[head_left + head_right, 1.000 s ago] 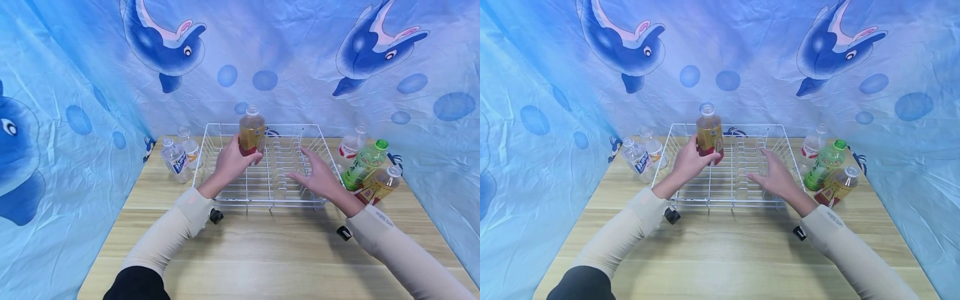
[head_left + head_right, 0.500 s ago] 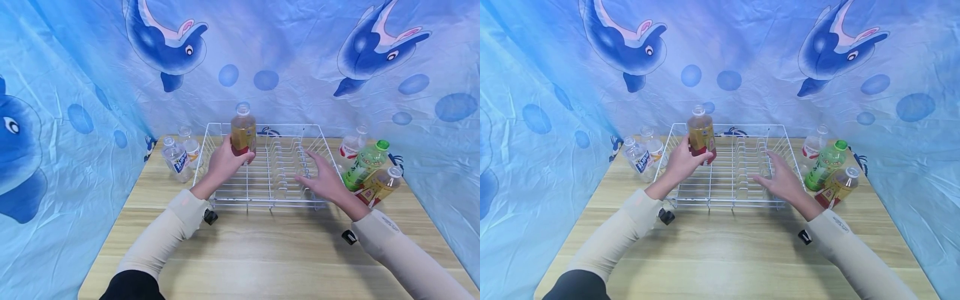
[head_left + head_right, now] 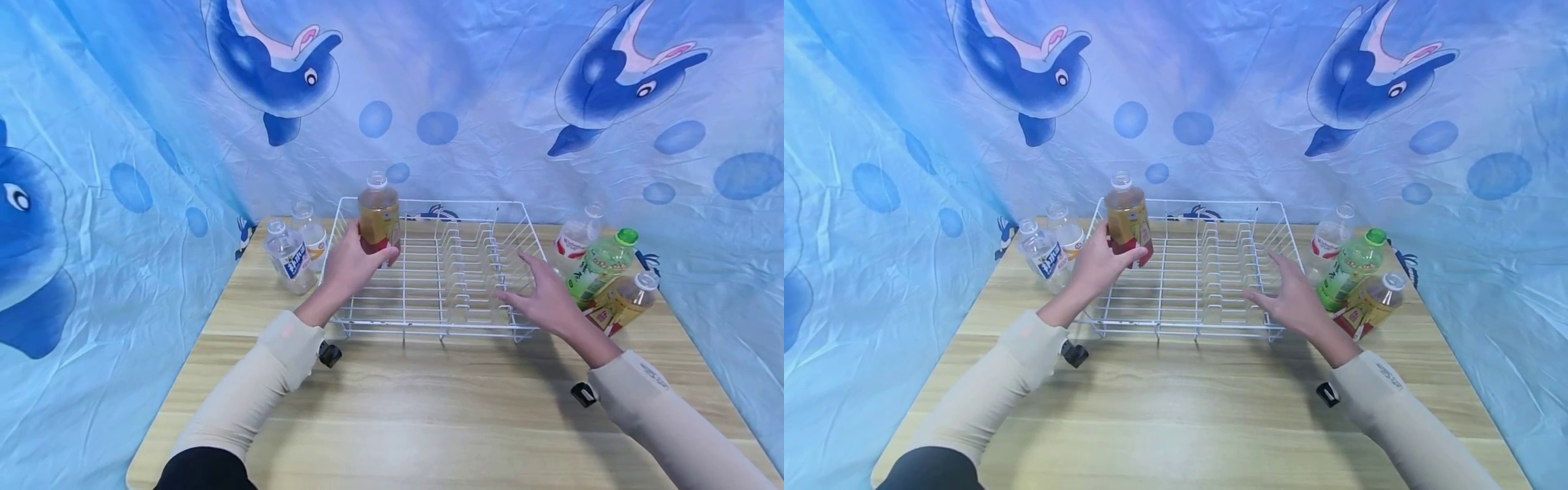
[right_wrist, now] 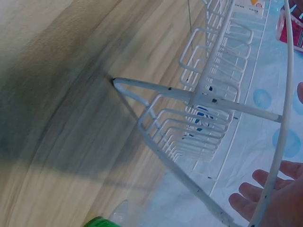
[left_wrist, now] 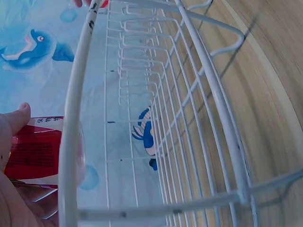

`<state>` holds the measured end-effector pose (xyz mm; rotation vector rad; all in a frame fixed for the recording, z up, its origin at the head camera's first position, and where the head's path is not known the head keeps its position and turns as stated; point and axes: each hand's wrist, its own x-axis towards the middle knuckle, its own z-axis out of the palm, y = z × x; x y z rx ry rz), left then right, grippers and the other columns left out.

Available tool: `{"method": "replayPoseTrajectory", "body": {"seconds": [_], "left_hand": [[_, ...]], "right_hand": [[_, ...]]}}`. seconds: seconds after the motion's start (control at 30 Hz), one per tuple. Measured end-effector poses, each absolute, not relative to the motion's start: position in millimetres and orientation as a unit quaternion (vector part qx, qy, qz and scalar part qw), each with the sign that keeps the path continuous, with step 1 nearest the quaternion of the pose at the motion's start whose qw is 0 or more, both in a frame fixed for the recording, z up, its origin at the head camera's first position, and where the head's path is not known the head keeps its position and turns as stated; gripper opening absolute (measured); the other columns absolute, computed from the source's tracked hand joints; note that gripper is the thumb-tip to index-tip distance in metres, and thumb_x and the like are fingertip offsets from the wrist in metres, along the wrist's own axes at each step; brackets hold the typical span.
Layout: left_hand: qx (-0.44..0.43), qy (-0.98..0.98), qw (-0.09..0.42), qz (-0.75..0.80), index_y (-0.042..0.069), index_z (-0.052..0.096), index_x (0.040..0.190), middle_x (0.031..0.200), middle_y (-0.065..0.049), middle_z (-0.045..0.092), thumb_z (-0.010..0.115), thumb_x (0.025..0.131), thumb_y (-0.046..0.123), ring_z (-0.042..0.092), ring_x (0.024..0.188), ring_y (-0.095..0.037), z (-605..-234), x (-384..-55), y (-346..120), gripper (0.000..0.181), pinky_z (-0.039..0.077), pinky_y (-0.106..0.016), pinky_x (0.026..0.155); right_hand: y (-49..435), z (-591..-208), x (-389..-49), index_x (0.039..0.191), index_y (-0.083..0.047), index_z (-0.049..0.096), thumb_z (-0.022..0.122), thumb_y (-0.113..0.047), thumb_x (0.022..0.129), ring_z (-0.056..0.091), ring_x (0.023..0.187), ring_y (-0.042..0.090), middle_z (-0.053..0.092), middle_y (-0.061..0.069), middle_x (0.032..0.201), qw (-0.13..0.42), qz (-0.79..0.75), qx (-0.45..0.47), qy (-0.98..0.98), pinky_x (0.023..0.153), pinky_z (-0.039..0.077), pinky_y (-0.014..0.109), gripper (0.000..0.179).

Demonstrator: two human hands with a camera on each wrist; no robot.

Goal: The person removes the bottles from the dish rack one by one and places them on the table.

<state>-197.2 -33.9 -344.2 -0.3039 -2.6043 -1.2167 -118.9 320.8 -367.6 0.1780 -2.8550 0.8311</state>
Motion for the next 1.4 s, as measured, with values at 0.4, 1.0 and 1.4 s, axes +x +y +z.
{"method": "replayPoseTrajectory", "body": {"seconds": [0.4, 1.0, 1.4], "left_hand": [[-0.077, -0.897, 0.126, -0.418, 0.013, 0.040, 0.136, 0.128, -0.008, 0.055, 0.074, 0.075, 0.056, 0.058, 0.109, -0.024, -343.3, -196.4, -55.7, 0.082, 0.051, -0.040, 0.087], [-0.060, -0.900, 0.130, -0.412, 0.011, 0.038, 0.138, 0.129, -0.009, 0.054, 0.073, 0.074, 0.059, 0.056, 0.110, -0.026, -341.5, -192.1, -82.1, 0.087, 0.050, -0.044, 0.087], [-0.052, -0.898, 0.135, -0.416, 0.010, 0.037, 0.139, 0.130, -0.011, 0.053, 0.073, 0.072, 0.060, 0.056, 0.111, -0.028, -342.5, -185.5, -94.7, 0.091, 0.050, -0.045, 0.088]], "right_hand": [[330.6, -372.6, -116.2, 0.151, -0.008, 0.023, 0.069, -0.057, 0.079, 0.025, 0.134, 0.045, 0.027, 0.024, 0.150, 0.070, 0.270, 0.056, -0.959, 0.103, 0.022, 0.065, 0.098], [351.6, -377.8, -107.2, 0.151, -0.003, 0.017, 0.066, -0.062, 0.079, 0.020, 0.136, 0.046, 0.018, 0.026, 0.152, 0.072, 0.249, 0.054, -0.964, 0.104, 0.020, 0.065, 0.106], [362.0, -388.0, -101.8, 0.153, -0.007, 0.006, 0.062, -0.054, 0.086, 0.006, 0.140, 0.043, -0.001, 0.019, 0.157, 0.048, 0.249, 0.072, -0.965, 0.103, 0.015, 0.068, 0.099]]}}
